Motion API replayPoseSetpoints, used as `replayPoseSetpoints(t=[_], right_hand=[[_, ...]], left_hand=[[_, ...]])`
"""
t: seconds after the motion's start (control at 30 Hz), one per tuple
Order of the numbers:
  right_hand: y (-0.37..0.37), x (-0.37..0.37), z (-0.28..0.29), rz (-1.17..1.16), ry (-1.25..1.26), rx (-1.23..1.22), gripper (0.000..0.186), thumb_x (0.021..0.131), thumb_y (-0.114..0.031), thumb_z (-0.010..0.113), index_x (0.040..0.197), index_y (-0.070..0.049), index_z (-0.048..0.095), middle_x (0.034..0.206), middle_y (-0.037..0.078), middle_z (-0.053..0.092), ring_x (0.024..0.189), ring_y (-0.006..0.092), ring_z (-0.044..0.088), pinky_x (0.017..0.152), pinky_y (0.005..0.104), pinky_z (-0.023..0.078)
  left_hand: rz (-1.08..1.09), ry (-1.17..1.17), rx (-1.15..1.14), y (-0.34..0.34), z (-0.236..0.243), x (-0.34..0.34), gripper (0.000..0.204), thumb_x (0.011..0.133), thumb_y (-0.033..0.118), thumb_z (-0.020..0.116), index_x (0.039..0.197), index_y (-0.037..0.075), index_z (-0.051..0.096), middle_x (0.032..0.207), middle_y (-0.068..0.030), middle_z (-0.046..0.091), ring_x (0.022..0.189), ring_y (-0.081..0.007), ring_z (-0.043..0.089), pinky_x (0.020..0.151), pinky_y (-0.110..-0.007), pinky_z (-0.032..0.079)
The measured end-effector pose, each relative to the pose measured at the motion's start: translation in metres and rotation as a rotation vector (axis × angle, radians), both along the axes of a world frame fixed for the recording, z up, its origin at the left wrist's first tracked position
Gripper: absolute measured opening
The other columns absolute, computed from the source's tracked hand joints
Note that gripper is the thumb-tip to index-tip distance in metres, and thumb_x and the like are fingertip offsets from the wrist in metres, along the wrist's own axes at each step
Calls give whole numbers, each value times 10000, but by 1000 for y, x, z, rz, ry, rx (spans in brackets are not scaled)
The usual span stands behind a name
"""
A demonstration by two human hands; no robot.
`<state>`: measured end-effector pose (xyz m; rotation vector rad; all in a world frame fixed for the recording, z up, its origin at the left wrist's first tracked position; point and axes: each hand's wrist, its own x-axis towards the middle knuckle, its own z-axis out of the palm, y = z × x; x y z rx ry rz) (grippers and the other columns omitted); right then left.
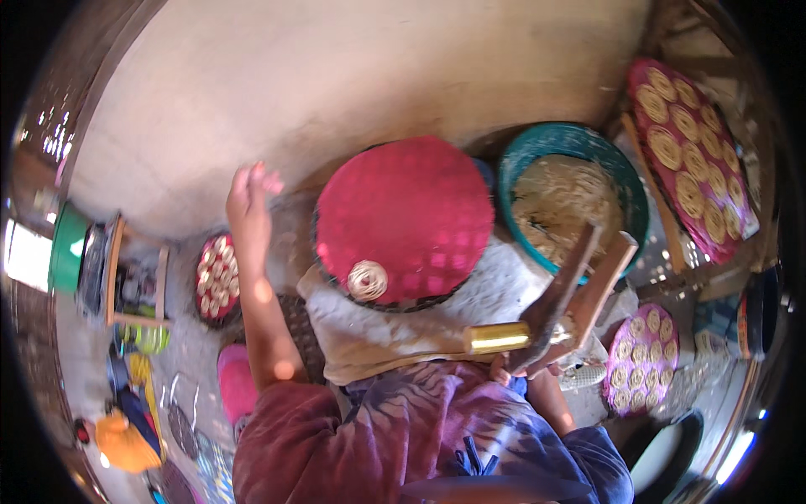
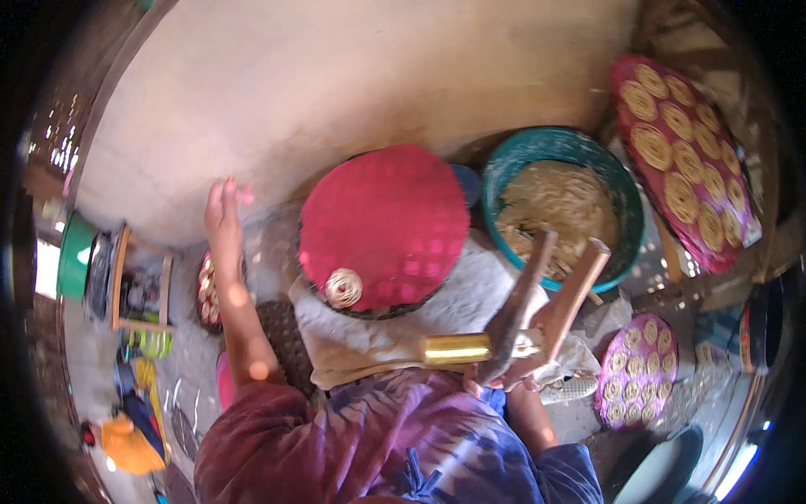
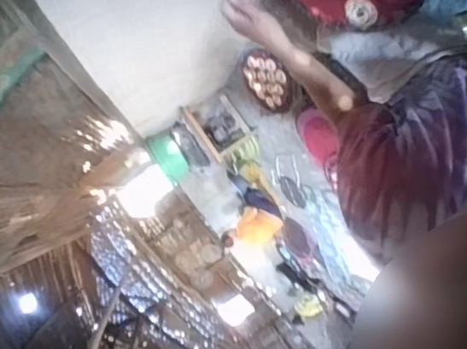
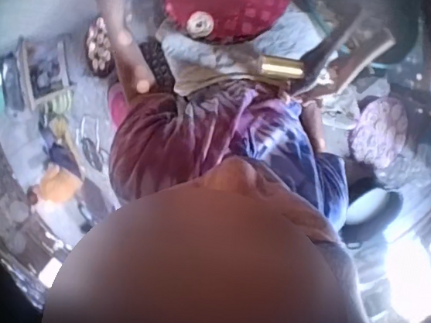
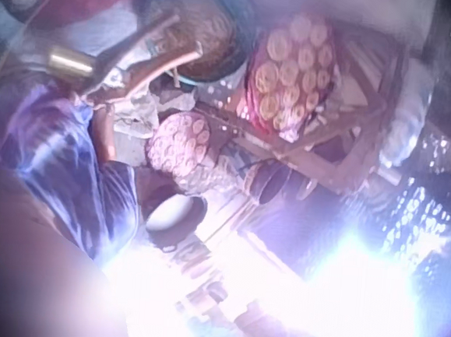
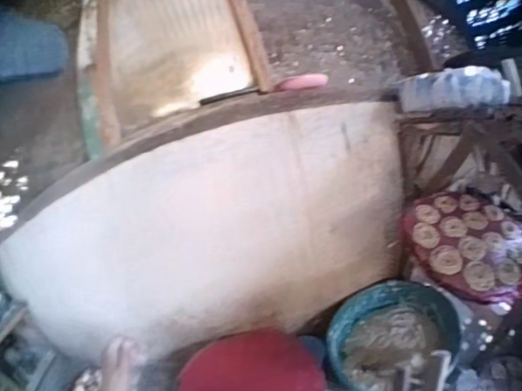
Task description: The person sits on the floor and uses a wooden extruder to press dough into spiral noodles onto a pink tray. They repeatedly scoop dough from a green bowl, load it into the extruder, and squeeze out noodles, then scrape the tool clean and continue the cycle.
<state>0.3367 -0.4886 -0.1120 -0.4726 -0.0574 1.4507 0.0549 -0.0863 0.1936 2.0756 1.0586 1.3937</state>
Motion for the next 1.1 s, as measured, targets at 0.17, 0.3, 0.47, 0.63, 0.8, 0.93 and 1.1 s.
replayPoseSetpoints(t=[0.17,0.3,0.47,0.63,0.8,0.93,1.1], right_hand=[[-12,7,10,30,-35,-40,1339,611,-859,648,1501,31,191,1142,297,559,1005,347,605,842,421,490],[-19,10,25,81,-72,-63,1344,610,-865,642,1500,35,191,1144,300,560,1002,348,608,840,420,492],[-3,6,50,205,-115,-35,1350,608,-873,635,1499,39,192,1146,304,560,999,349,611,837,419,495],[43,-10,80,435,-114,47,1357,607,-881,628,1497,44,192,1148,308,561,995,349,614,834,418,498],[85,-31,116,669,-111,128,1363,605,-889,621,1496,49,193,1150,311,561,992,350,618,831,418,500],[104,-29,160,885,-167,163,1369,604,-896,616,1495,53,193,1151,315,562,989,351,620,829,417,502],[126,17,243,944,-379,30,1379,610,-927,555,1489,72,195,1113,324,580,943,344,639,804,402,513]], left_hand=[[543,39,-579,-42,-125,-178,363,999,339,549,839,18,602,599,-28,499,535,-122,462,535,-279,400],[307,863,-537,-118,-264,-246,692,832,54,567,1484,160,359,1378,-193,512,1133,-291,627,883,-381,505],[-337,1167,-735,-130,-306,-227,291,806,152,612,1066,51,694,1084,-195,684,997,-364,648,862,-429,502],[278,462,-450,-89,-132,-196,266,887,246,679,785,0,680,630,-131,618,563,-203,577,562,-346,456],[-495,-554,-260,-78,-12,-62,667,982,528,486,1396,12,394,1336,-213,498,1165,-283,534,990,-408,404],[-1134,-694,-605,-88,19,28,1026,851,796,382,1544,67,184,1499,-305,347,1319,-393,481,1079,-550,411],[-1282,-971,-901,-40,38,83,1078,885,817,248,1353,-134,443,1219,-303,608,1126,-365,627,1043,-439,467]])
